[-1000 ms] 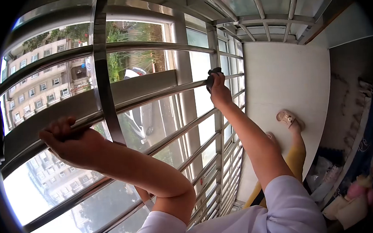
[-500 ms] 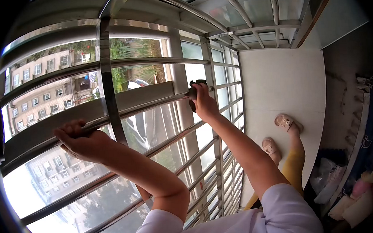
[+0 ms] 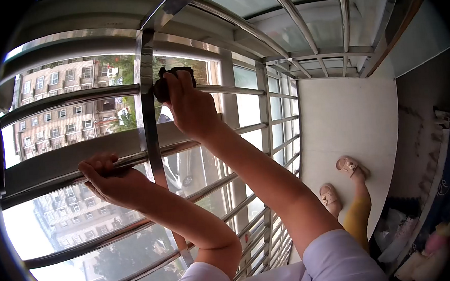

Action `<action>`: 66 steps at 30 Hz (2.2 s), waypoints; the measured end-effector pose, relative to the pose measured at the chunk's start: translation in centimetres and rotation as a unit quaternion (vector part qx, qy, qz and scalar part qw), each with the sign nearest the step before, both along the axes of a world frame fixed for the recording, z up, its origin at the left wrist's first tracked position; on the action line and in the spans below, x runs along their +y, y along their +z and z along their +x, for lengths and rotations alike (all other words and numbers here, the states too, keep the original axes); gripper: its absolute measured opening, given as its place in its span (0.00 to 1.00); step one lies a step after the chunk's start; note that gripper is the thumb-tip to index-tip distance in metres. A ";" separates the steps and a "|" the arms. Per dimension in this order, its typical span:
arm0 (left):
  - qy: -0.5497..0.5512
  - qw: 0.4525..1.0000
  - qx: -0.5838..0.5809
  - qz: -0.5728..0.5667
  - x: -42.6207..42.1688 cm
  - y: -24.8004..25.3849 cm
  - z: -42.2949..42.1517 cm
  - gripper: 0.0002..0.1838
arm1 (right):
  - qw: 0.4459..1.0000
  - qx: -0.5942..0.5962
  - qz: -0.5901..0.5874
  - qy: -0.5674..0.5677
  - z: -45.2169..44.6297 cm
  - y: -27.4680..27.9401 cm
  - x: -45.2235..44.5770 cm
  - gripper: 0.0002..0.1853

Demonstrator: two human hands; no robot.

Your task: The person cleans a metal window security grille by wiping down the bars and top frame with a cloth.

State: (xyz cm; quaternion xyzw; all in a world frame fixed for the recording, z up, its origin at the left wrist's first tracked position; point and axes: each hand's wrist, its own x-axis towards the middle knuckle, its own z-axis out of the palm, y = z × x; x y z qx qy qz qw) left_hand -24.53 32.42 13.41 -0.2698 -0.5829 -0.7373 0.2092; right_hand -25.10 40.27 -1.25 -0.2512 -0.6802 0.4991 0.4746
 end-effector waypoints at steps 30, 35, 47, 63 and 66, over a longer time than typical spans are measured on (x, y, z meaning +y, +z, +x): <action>-0.045 0.997 0.040 -0.048 -0.7 -0.1 -0.5 0.09 | 0.963 -0.251 -0.094 -0.011 -0.2 -22.0 -0.6 0.25; -0.048 0.995 0.047 -0.070 -1.3 0.4 -1.0 0.08 | 0.997 -0.074 -0.016 -0.012 0.2 -11.4 -0.1 0.25; -0.013 0.998 0.043 -0.042 -0.5 0.2 -0.8 0.08 | 0.954 -0.292 -0.065 0.035 1.1 -27.9 0.2 0.26; 0.015 1.000 0.014 -0.015 0.5 -0.6 0.2 0.12 | 0.997 -0.008 0.075 -0.004 0.3 0.5 0.7 0.22; 0.001 0.999 0.021 -0.029 -0.1 -0.9 0.2 0.09 | 0.995 -0.094 0.021 0.025 1.4 -4.1 0.3 0.19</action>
